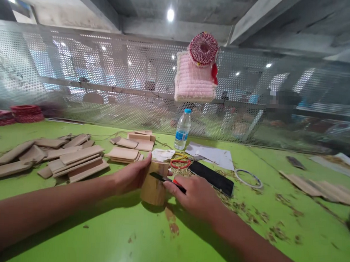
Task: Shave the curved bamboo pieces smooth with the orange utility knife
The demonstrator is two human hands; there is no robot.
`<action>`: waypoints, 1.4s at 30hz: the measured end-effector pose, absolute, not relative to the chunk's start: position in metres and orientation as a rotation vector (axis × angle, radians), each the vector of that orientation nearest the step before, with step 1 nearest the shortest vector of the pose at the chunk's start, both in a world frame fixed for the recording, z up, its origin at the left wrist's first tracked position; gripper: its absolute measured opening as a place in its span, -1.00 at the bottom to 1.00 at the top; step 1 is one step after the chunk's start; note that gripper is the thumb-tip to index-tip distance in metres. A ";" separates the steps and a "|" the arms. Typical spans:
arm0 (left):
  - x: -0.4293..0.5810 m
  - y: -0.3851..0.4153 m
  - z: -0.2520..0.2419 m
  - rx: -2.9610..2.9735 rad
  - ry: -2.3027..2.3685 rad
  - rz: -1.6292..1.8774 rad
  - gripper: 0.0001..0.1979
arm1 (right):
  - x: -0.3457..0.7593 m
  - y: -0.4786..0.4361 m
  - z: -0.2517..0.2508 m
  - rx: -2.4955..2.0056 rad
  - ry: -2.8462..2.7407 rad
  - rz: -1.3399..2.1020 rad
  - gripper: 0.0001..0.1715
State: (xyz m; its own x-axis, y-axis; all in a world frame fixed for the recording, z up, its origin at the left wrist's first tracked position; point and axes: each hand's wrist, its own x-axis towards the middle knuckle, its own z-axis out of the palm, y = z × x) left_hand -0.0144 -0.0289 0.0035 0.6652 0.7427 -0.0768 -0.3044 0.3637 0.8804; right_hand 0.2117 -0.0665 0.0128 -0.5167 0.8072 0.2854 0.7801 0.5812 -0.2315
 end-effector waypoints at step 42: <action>-0.011 -0.032 0.094 2.359 0.958 -0.191 -0.28 | 0.189 -0.084 0.008 -1.322 -2.726 0.007 -0.45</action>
State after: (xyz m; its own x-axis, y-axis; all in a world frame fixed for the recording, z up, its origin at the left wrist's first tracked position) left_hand -0.0105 -0.0324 0.0938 0.7317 0.5936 -0.3351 0.6768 -0.5739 0.4611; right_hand 0.1894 -0.0845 0.0078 -0.6140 0.7832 0.0982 0.7827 0.6202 -0.0525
